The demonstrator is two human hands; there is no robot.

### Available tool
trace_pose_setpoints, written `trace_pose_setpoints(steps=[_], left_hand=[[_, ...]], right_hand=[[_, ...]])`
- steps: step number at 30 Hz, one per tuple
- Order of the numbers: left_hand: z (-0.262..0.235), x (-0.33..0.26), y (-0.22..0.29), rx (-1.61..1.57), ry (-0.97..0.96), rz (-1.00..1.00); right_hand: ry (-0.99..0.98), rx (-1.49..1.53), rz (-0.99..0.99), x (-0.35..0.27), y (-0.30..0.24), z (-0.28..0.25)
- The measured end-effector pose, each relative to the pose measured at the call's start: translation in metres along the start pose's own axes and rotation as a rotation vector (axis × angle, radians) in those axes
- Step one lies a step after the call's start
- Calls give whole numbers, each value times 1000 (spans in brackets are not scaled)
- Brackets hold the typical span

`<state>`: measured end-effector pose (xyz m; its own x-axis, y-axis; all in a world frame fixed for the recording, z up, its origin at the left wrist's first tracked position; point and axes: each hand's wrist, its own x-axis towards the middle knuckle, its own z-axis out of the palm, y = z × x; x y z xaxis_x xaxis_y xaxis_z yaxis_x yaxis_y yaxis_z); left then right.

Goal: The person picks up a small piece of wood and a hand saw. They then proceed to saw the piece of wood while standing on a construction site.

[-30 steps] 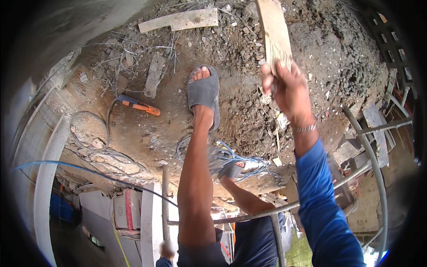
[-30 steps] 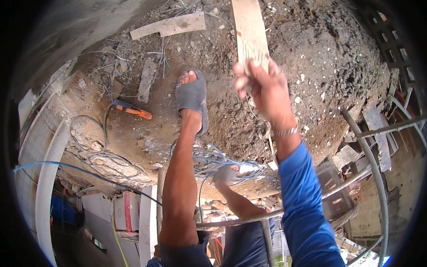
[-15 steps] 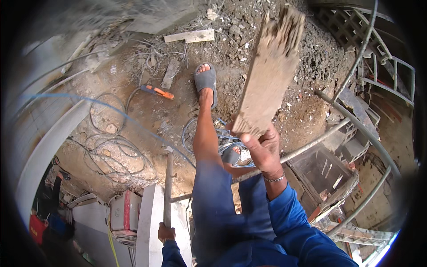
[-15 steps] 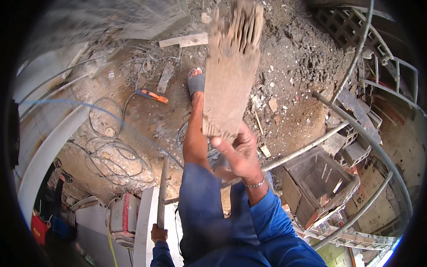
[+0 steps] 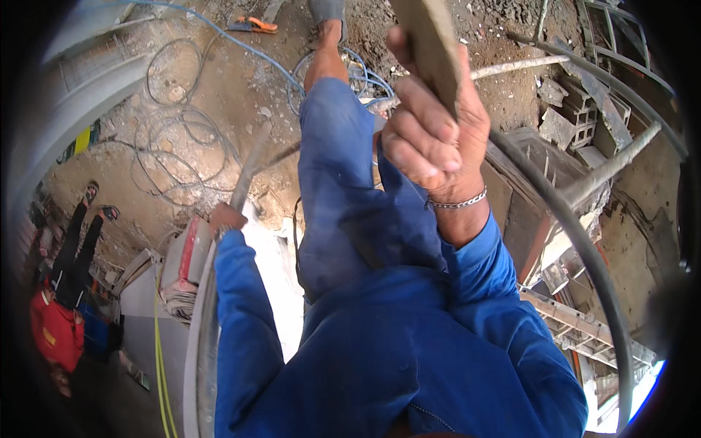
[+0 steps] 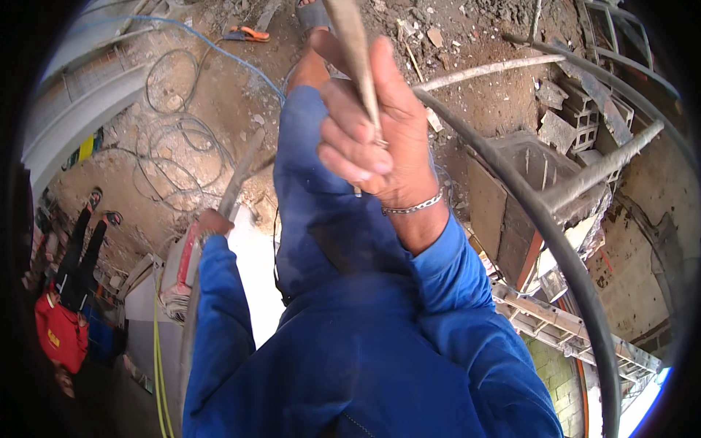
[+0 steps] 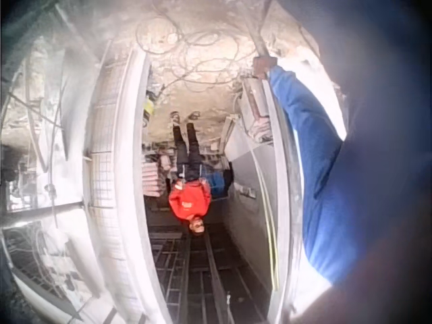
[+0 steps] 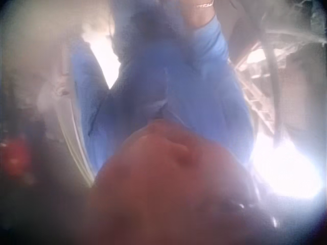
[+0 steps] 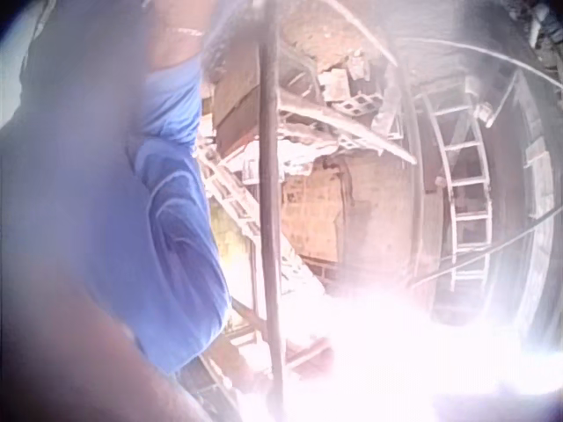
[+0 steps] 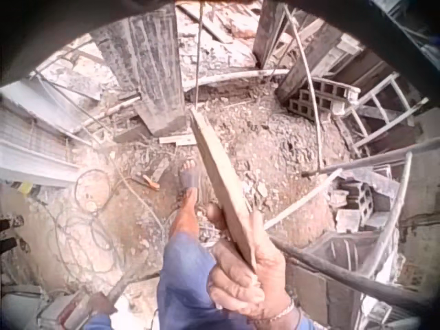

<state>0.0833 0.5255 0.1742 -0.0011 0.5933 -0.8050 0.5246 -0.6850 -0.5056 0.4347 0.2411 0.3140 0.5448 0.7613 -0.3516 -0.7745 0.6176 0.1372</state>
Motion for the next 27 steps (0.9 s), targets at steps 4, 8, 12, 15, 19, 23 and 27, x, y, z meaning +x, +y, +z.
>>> trace_pose_setpoints(steps=[4, 8, 12, 15, 19, 23, 27], left_hand=[[-2, 9, -2, -51, 31, 3], [9, 13, -2, -55, -60, -18], [0, 14, 4, 33, -51, -82], [29, 32, 2, 16, 6, -157], [-14, -12, 7, -49, 5, 2], [-10, -15, 9, -21, 60, 4], [3, -4, 5, 11, 142, 37]], right_hand=[[-119, 46, 24, -60, -8, -20], [52, -160, 1, -113, -4, -28], [427, -824, -76, -147, 3, -26], [505, -1010, -66, -163, 12, -26], [527, -1239, -71, -175, 20, -32], [569, -1487, -140, -189, 40, -58], [563, -1718, -272, -221, 64, -84]])
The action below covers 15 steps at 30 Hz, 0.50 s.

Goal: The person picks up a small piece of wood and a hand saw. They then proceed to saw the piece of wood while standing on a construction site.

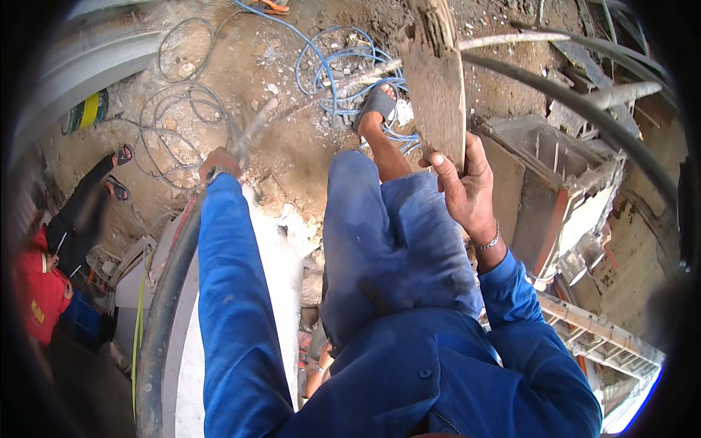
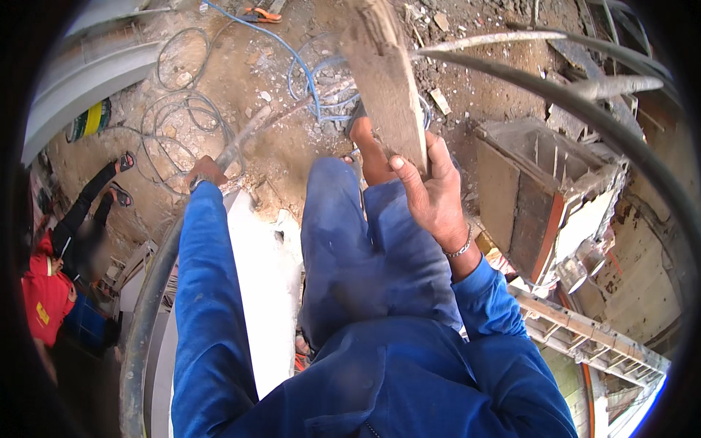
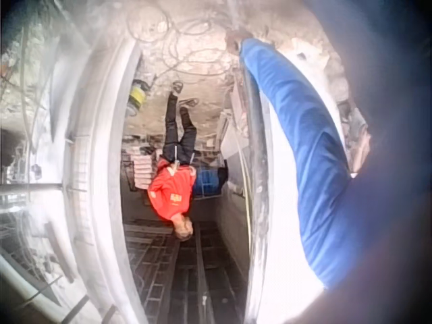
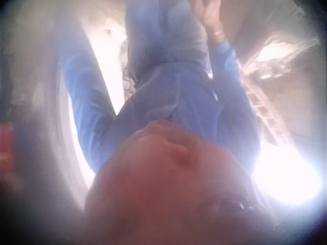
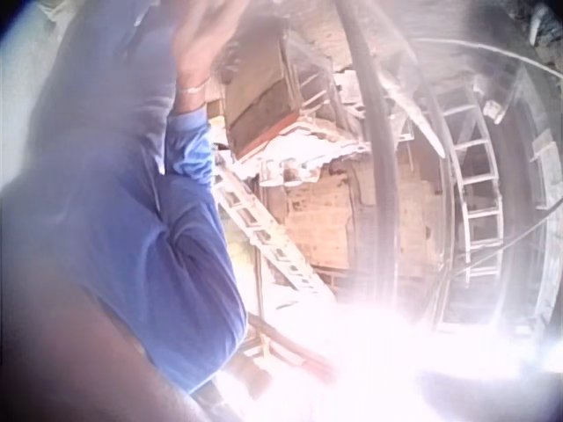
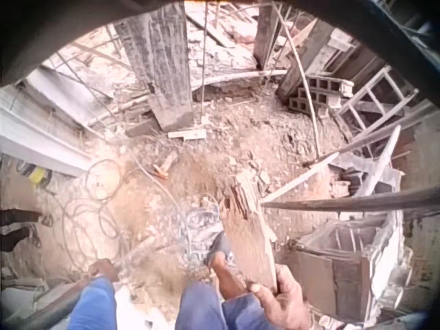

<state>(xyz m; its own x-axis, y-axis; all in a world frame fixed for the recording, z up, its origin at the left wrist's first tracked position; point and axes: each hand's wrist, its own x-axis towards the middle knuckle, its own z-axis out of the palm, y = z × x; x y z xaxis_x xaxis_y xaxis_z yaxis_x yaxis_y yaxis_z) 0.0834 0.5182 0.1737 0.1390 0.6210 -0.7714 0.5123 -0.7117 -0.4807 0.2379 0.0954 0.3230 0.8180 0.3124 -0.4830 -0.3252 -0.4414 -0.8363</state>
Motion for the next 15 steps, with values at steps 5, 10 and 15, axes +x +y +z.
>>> trace_pose_setpoints(steps=[5, 10, 15], left_hand=[[-8, -3, 8, 108, 10, 88], [-12, -2, 8, 251, 90, 185], [21, -18, 8, -102, 647, 587]], right_hand=[[155, -148, -23, -55, 43, 5], [223, -423, -143, -134, 77, 2], [318, -372, -38, -207, 88, 0]])
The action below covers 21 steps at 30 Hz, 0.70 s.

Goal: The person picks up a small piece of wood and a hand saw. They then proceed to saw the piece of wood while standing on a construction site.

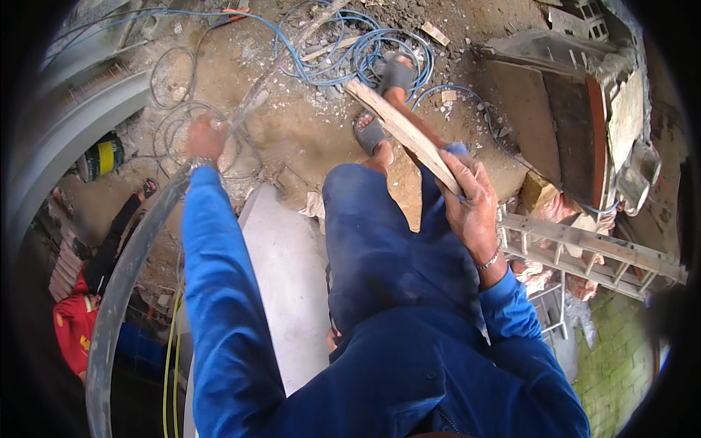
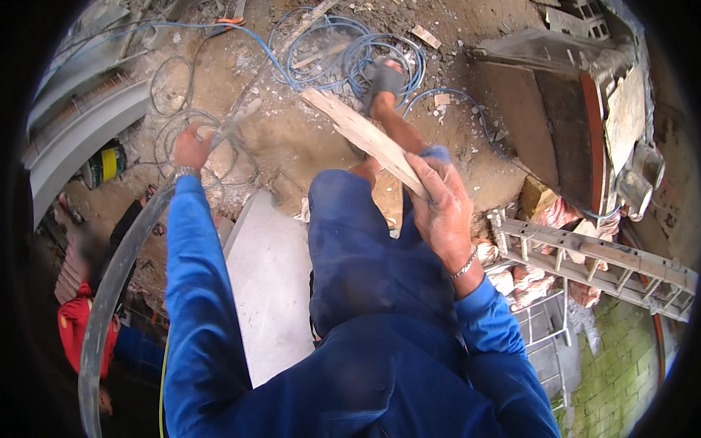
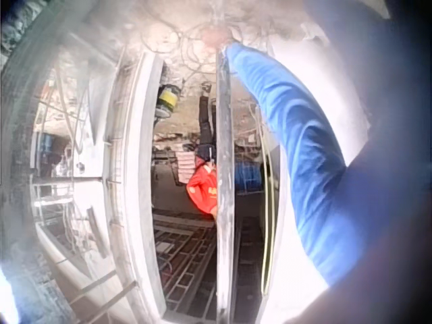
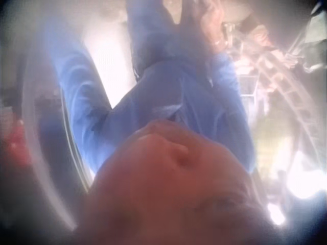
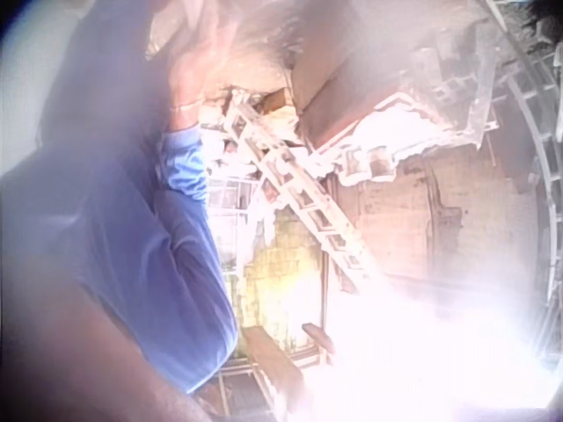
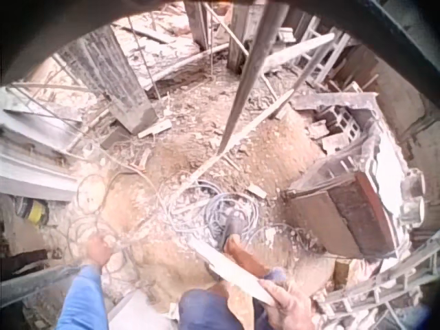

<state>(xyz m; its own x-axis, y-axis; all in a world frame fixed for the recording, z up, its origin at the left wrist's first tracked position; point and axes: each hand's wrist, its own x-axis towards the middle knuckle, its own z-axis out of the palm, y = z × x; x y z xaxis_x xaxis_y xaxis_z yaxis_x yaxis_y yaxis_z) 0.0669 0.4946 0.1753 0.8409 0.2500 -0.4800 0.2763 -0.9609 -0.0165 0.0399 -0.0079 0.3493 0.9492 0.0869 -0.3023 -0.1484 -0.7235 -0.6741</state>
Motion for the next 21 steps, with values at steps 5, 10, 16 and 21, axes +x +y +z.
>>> trace_pose_setpoints(steps=[5, 10, 16, 21], left_hand=[[-68, -132, 215, -722, -44, 516], [-26, -247, 333, -593, -235, 779], [-37, -279, 346, -779, -362, 516], [-65, -315, 380, -753, -167, 268]], right_hand=[[-300, -125, 213, -48, 33, -31], [-595, -38, 29, -61, 45, -67], [-561, 378, 491, -53, 90, -110], [-456, 777, 357, -71, 90, -117]])
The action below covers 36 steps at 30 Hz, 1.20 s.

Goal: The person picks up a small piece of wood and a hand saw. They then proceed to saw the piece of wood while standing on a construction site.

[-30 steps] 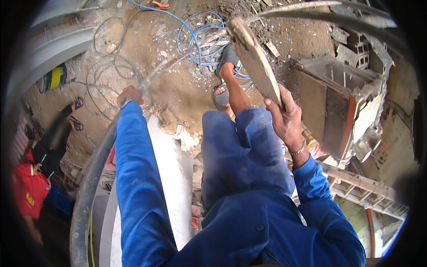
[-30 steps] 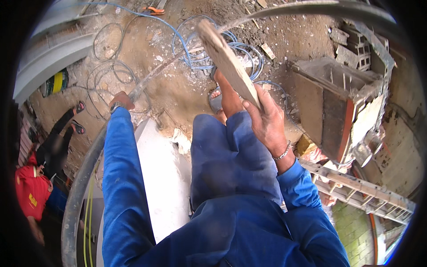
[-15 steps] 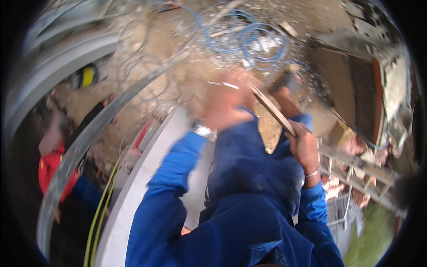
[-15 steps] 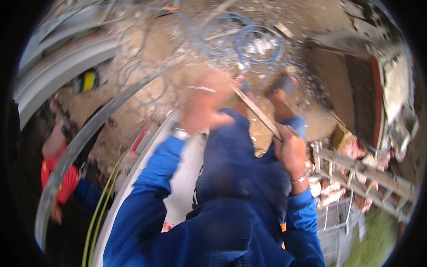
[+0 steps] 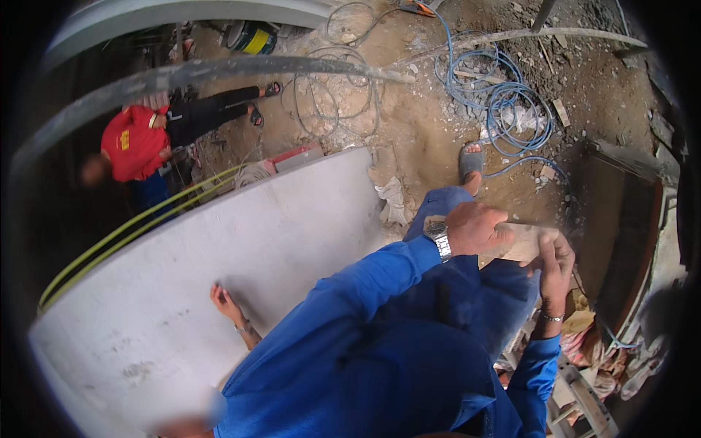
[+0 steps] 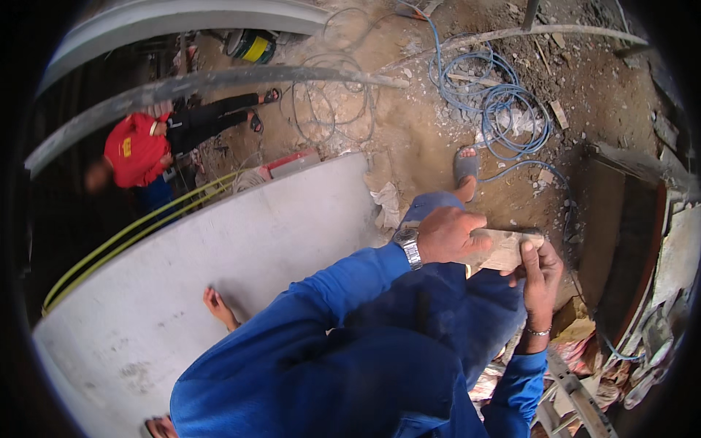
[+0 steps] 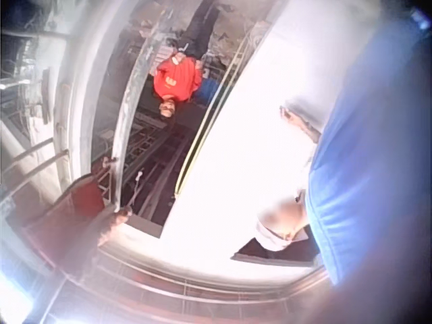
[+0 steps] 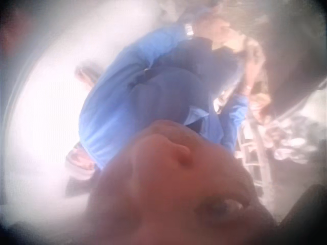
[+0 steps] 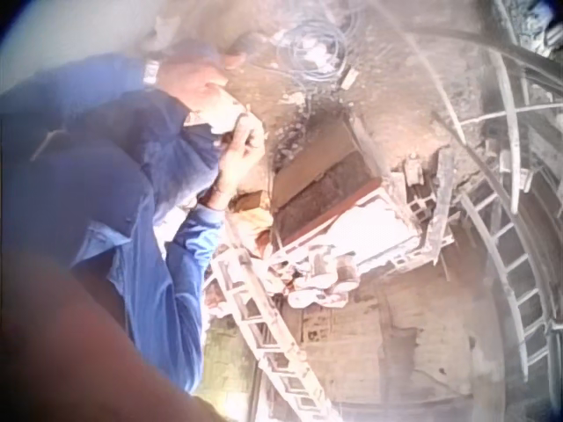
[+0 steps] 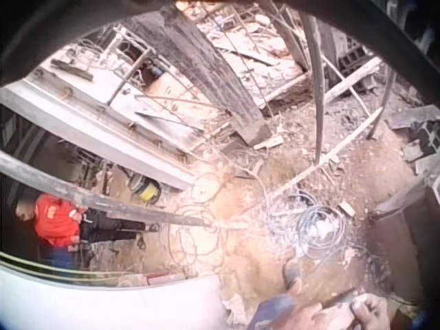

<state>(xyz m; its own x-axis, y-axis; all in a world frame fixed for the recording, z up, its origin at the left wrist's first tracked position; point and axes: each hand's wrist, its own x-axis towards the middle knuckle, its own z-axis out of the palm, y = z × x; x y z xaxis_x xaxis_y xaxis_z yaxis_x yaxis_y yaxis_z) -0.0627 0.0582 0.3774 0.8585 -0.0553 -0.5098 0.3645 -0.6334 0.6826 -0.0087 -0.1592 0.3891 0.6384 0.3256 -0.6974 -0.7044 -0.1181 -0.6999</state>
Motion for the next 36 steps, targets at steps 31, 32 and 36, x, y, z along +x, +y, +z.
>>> trace_pose_setpoints(steps=[31, 32, 36], left_hand=[[71, -46, 204, -235, 125, 258], [66, -57, 212, -284, 145, 177], [62, -61, 170, -88, 196, 218]], right_hand=[[495, -153, 159, -215, 203, -189], [486, -158, 127, -215, 201, -197], [445, -155, -113, -188, 163, -231]])
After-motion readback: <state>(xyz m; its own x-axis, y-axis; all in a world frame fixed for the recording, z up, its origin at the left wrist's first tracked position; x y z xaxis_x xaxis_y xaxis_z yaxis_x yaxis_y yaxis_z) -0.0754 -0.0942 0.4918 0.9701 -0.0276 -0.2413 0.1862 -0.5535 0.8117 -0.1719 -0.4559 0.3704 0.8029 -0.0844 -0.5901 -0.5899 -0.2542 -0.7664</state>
